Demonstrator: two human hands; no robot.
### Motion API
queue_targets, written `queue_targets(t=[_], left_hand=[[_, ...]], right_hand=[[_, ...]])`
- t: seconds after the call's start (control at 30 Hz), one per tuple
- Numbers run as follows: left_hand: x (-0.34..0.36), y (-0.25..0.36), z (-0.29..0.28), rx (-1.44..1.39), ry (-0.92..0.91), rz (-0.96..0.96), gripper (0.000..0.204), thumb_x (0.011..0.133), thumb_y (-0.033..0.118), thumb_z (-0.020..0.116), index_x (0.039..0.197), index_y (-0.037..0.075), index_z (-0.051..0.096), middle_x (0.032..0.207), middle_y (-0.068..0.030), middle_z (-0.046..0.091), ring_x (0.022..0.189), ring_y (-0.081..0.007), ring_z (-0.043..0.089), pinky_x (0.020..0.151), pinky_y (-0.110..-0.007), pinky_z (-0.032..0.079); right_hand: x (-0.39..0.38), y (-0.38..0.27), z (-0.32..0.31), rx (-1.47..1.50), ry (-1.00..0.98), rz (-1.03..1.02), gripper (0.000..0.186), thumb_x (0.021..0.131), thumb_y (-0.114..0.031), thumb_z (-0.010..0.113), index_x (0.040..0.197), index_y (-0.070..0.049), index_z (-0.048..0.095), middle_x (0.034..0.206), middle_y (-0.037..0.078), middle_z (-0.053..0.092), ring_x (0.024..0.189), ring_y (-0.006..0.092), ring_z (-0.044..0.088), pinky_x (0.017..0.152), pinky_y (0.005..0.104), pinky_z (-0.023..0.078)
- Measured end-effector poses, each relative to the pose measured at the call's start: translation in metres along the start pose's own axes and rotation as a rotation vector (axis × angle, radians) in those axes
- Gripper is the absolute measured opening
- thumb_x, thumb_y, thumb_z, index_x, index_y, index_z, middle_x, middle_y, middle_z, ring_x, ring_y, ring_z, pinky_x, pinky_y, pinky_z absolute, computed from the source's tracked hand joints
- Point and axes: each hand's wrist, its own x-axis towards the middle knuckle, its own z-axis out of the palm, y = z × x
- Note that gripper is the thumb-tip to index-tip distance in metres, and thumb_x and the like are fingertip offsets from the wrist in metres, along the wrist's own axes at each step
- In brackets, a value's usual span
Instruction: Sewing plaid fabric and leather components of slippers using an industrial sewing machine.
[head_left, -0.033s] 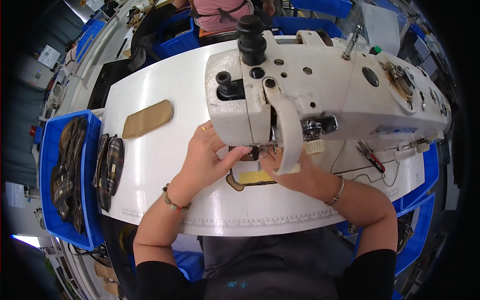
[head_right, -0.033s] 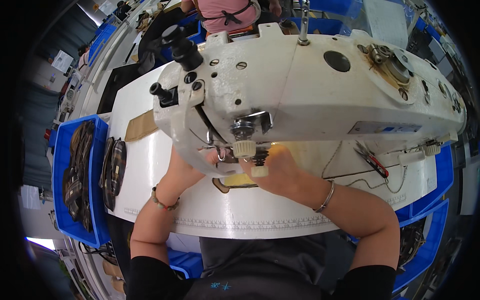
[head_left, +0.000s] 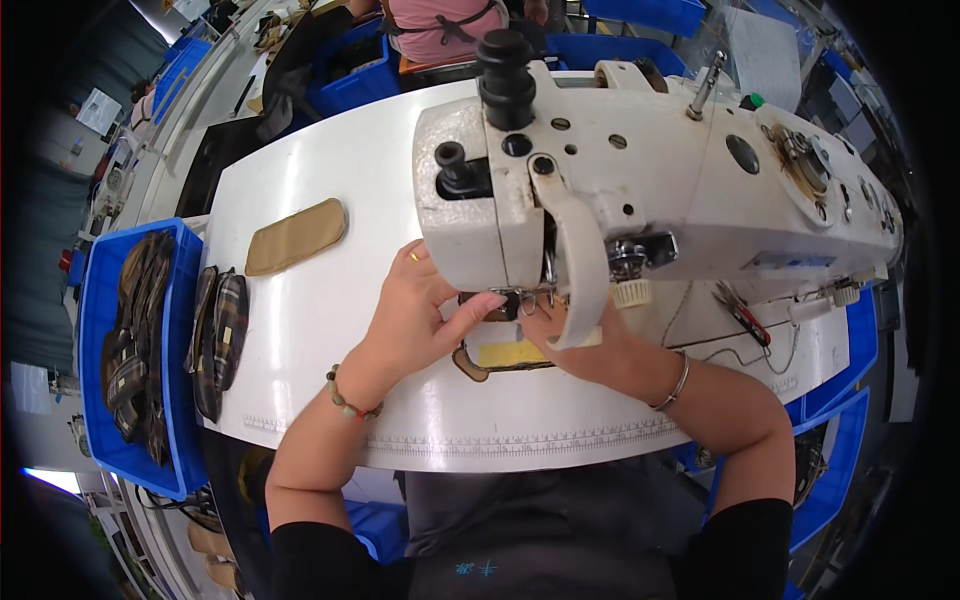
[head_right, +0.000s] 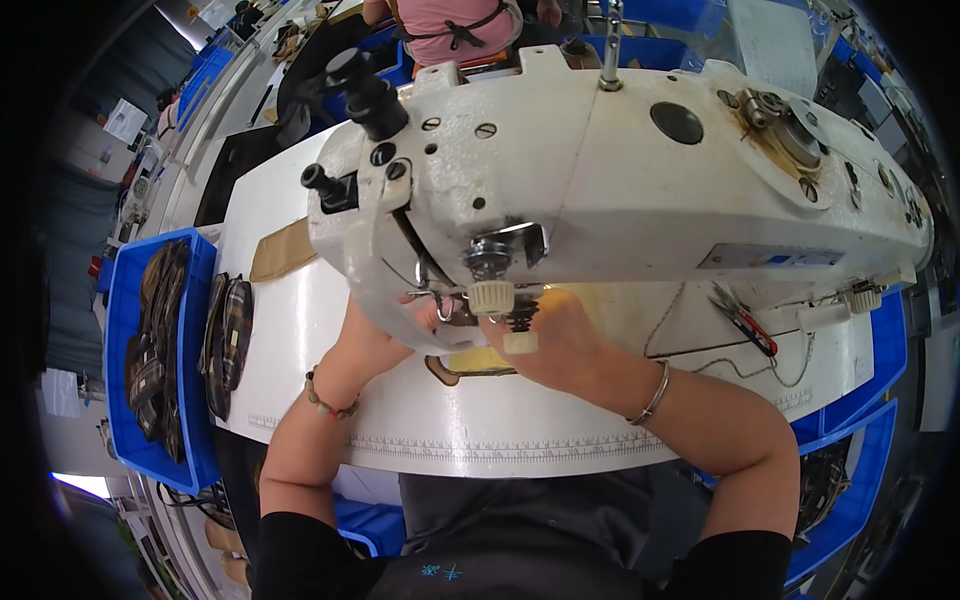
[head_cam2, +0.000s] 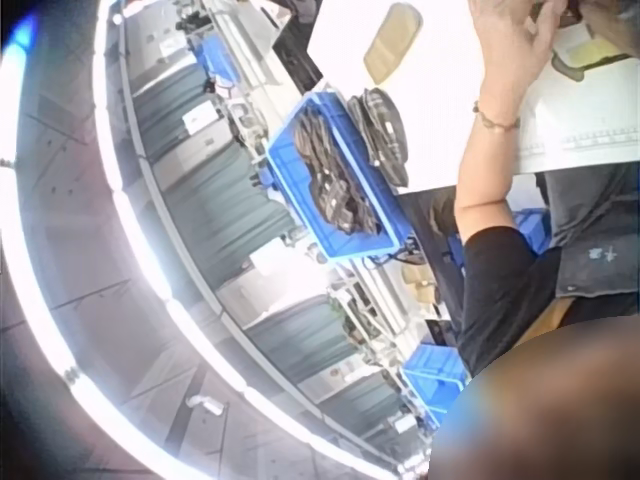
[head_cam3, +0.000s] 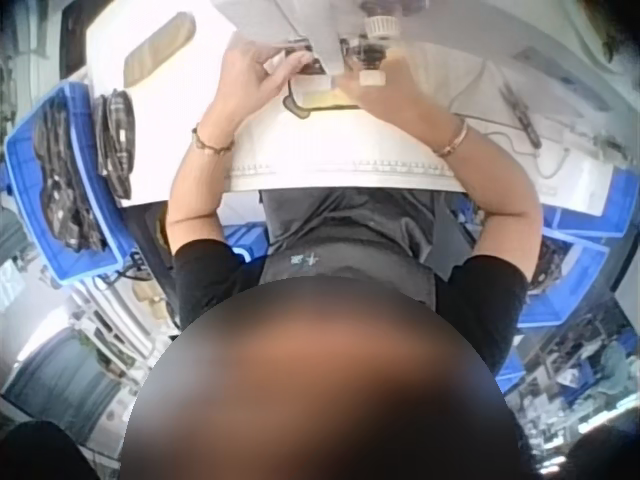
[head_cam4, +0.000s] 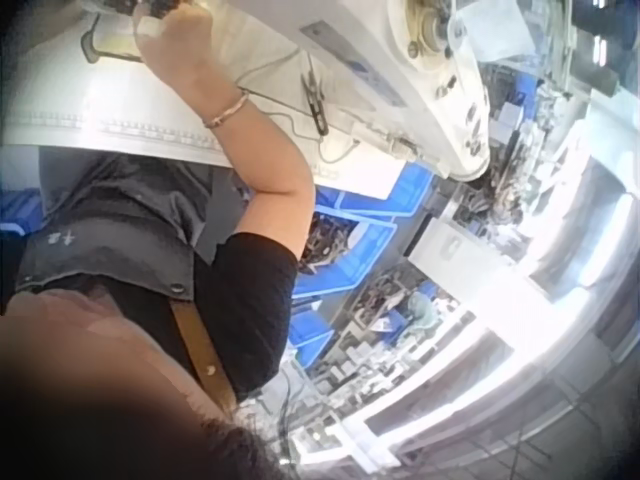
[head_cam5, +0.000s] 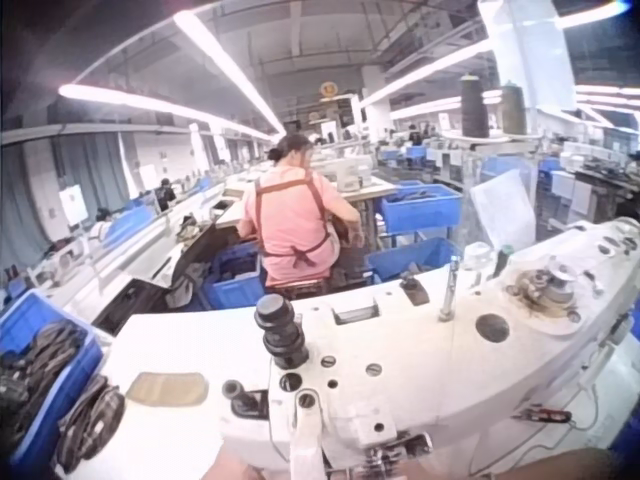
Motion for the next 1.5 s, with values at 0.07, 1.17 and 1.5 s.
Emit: queue_targets(t=[0.07, 1.17, 1.5], left_hand=[[-0.001, -0.005, 0.002, -0.106, -0.071, -0.048, 0.016, 0.082, 0.024, 0.078, 0.09, 0.01, 0.077, 0.097, -0.0054, 0.073, 0.095, -0.0244, 0.063, 0.094, -0.039, 0.044], [0.007, -0.009, -0.004, 0.247, -0.272, 0.224, 0.025, 0.073, 0.014, 0.079, 0.097, 0.007, 0.075, 0.103, -0.0106, 0.069, 0.095, -0.0358, 0.062, 0.083, -0.041, 0.052], [0.003, -0.017, 0.007, 0.107, -0.193, 0.066, 0.032, 0.074, 0.008, 0.081, 0.105, 0.007, 0.073, 0.101, -0.0129, 0.07, 0.091, -0.034, 0.064, 0.083, -0.041, 0.052]], right_hand=[[0.001, -0.001, -0.002, 0.008, -0.028, 0.008, 0.017, 0.079, -0.007, 0.068, 0.096, -0.009, 0.068, 0.069, 0.007, 0.065, 0.058, 0.0243, 0.066, 0.05, 0.0356, 0.051], [-0.001, -0.002, -0.006, 0.266, -0.03, 0.173, 0.012, 0.082, -0.013, 0.069, 0.088, -0.004, 0.069, 0.072, 0.012, 0.068, 0.066, 0.0311, 0.068, 0.058, 0.0399, 0.055], [-0.007, -0.024, -0.028, -0.138, -0.317, 0.006, 0.022, 0.076, -0.009, 0.064, 0.096, -0.001, 0.069, 0.065, 0.01, 0.063, 0.056, 0.0251, 0.064, 0.05, 0.0362, 0.05]])
